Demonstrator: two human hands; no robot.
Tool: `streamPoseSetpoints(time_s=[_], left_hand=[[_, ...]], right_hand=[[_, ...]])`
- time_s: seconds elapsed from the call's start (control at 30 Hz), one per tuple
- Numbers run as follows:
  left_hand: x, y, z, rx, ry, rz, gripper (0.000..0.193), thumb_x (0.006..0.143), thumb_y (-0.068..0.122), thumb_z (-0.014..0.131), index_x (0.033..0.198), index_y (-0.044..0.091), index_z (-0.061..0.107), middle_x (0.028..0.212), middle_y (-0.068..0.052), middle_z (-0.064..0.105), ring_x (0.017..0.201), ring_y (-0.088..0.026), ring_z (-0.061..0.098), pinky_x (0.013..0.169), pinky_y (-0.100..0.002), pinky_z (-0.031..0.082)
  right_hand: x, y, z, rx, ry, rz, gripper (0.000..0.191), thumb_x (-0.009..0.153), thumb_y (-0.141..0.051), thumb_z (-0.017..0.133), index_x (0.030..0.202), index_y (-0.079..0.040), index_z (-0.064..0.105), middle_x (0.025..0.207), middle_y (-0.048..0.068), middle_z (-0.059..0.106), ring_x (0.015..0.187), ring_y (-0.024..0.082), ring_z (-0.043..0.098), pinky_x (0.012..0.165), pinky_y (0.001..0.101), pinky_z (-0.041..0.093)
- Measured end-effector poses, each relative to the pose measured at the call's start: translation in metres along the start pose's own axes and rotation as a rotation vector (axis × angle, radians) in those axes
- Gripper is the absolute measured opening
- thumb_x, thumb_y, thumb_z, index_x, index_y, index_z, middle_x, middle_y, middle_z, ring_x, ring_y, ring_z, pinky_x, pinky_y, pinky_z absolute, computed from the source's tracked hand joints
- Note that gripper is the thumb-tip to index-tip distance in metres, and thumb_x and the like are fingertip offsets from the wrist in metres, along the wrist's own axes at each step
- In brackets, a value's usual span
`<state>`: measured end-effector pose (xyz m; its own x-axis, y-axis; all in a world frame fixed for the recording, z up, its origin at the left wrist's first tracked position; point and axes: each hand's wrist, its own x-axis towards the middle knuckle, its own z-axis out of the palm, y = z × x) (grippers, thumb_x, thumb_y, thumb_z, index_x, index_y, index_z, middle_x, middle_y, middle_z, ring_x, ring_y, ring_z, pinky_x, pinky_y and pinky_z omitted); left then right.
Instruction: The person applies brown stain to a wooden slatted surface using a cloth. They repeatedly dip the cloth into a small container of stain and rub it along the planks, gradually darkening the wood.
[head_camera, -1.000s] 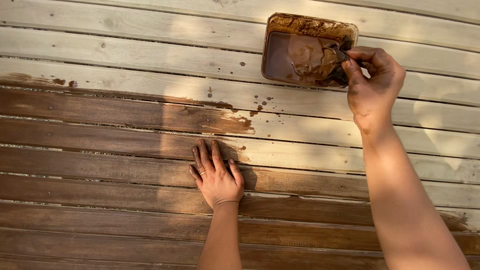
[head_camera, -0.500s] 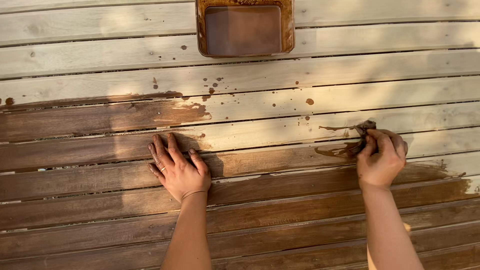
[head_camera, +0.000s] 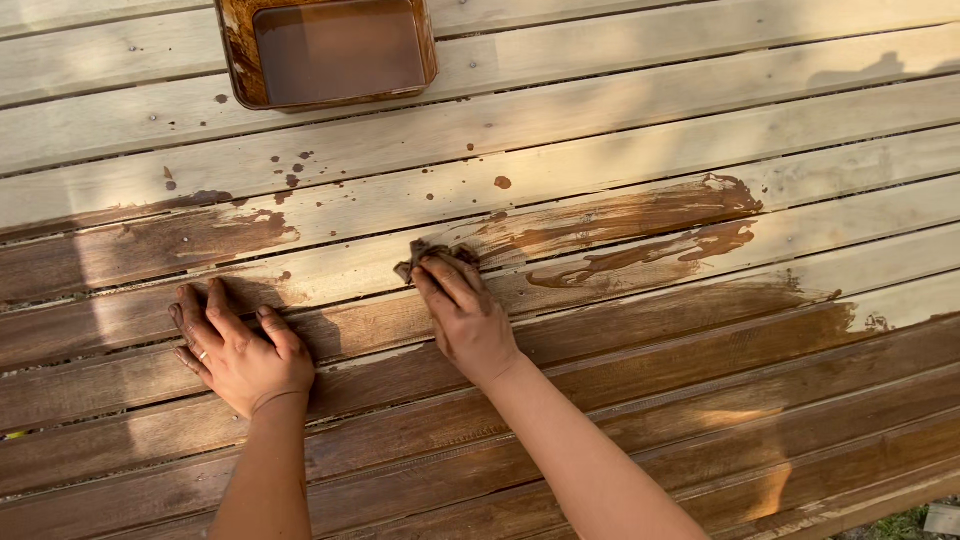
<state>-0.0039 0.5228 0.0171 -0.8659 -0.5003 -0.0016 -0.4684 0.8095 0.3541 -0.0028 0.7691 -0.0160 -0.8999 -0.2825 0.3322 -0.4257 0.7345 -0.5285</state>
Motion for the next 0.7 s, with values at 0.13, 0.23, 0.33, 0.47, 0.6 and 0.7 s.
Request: streamPoseSetpoints(time_s=[0.13, 0.23, 0.33, 0.47, 0.6, 0.7], left_hand=[[-0.003, 0.0, 0.0, 0.023, 0.001, 0.011, 0.062, 0.099, 0.029, 0.05, 0.159, 0.015, 0.042, 0.17, -0.013, 0.03, 0.159, -0.035, 0.023, 0.128, -0.059, 0.01], [-0.004, -0.001, 0.003, 0.017, -0.008, 0.003, 0.06, 0.1, 0.029, 0.049, 0.159, 0.015, 0.042, 0.172, -0.013, 0.031, 0.16, -0.034, 0.023, 0.128, -0.06, 0.01], [-0.005, -0.005, 0.006, -0.008, 0.006, 0.008, 0.062, 0.1, 0.032, 0.047, 0.159, 0.013, 0.042, 0.17, -0.017, 0.029, 0.158, -0.037, 0.022, 0.126, -0.061, 0.01], [-0.018, -0.012, 0.012, -0.009, 0.173, 0.105, 0.057, 0.111, 0.036, 0.034, 0.16, 0.008, 0.041, 0.173, -0.02, 0.03, 0.162, -0.042, 0.023, 0.128, -0.068, 0.01], [-0.054, -0.015, 0.011, -0.121, 0.218, 0.058, 0.059, 0.113, 0.039, 0.031, 0.162, 0.006, 0.041, 0.172, -0.023, 0.029, 0.162, -0.045, 0.024, 0.127, -0.073, 0.01], [-0.075, -0.012, 0.006, -0.137, 0.161, 0.052, 0.061, 0.112, 0.039, 0.031, 0.16, 0.002, 0.04, 0.17, -0.026, 0.029, 0.161, -0.049, 0.021, 0.124, -0.074, 0.008]], right_hand=[[-0.029, 0.025, -0.039, 0.02, -0.091, -0.03, 0.042, 0.089, 0.002, 0.069, 0.13, -0.006, 0.069, 0.137, 0.009, 0.061, 0.131, 0.031, 0.058, 0.103, 0.0394, 0.059], [-0.066, 0.112, -0.13, -0.138, 0.028, 0.092, 0.052, 0.078, 0.007, 0.066, 0.128, -0.008, 0.068, 0.135, 0.013, 0.062, 0.127, 0.035, 0.06, 0.105, 0.0446, 0.057], [-0.107, 0.195, -0.214, -0.309, 0.219, 0.441, 0.031, 0.098, 0.001, 0.067, 0.127, -0.009, 0.074, 0.133, 0.013, 0.068, 0.122, 0.032, 0.063, 0.104, 0.0416, 0.054], [-0.118, 0.237, -0.23, -0.465, 0.411, 0.567, 0.032, 0.102, -0.002, 0.062, 0.133, -0.003, 0.069, 0.14, 0.019, 0.063, 0.128, 0.038, 0.06, 0.111, 0.0444, 0.05], [-0.105, 0.122, -0.138, -0.3, 0.275, 0.618, 0.06, 0.089, 0.004, 0.056, 0.148, -0.011, 0.055, 0.155, 0.015, 0.048, 0.14, 0.04, 0.047, 0.117, 0.0504, 0.04], [-0.107, 0.033, -0.092, -0.034, -0.028, 0.338, 0.058, 0.089, 0.002, 0.06, 0.144, -0.014, 0.058, 0.15, 0.016, 0.051, 0.14, 0.039, 0.05, 0.112, 0.0492, 0.048]])
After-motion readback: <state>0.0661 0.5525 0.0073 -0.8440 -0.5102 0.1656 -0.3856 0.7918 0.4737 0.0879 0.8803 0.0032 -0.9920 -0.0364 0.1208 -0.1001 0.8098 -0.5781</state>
